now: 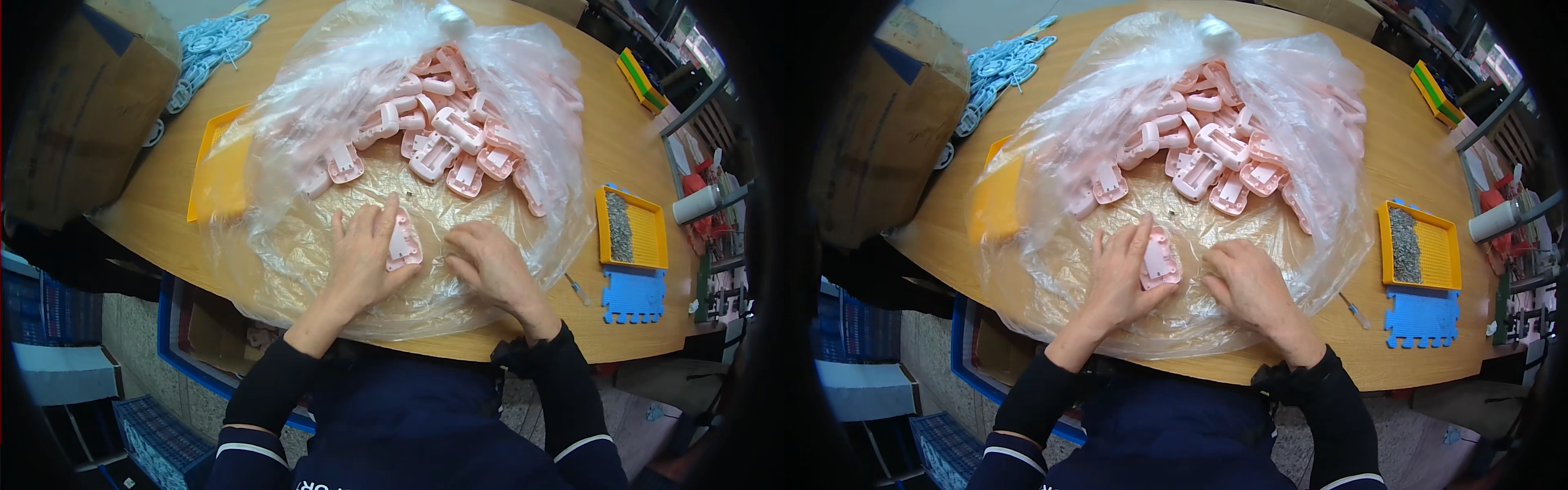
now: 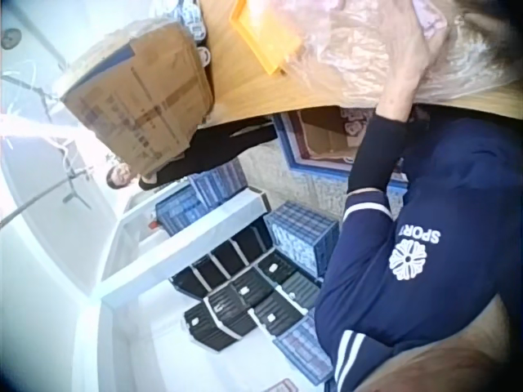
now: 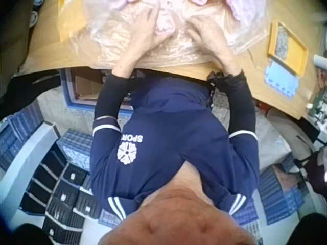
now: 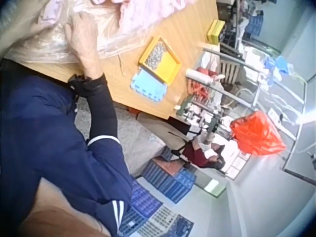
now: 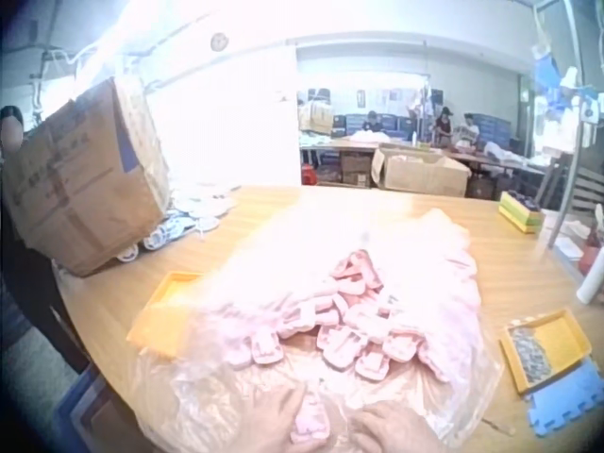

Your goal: Assembling pink plastic clips by inserting metal components using a small tool.

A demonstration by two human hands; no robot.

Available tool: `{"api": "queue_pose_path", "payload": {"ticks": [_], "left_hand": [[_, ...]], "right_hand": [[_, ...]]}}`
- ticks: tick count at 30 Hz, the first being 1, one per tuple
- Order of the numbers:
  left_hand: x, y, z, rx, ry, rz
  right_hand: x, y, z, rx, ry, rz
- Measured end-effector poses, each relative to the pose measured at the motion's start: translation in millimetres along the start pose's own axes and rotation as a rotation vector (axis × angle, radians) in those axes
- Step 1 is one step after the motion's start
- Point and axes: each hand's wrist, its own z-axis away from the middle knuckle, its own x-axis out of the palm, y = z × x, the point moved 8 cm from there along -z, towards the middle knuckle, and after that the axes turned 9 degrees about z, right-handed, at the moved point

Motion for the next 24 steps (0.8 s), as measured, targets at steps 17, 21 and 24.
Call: {"api": "queue_pose_path", "payload": {"ticks": [17, 21, 24], "left_hand": [[9.3, -11.9, 35.4, -0.483, 0.337, 1.604], [23.1, -11.9, 33.0, -0.518, 0.199, 1.71], [20.0, -11.9, 32.8, -0.511, 0.213, 1.69]], "right_hand": [[43.8, -20.9, -34.6, 0.304, -0.159, -1.295], [37.9, -20.0, -27.8, 0.301, -0.097, -1.264], [32.0, -18.4, -26.0, 0.325, -0.129, -1.235]]}}
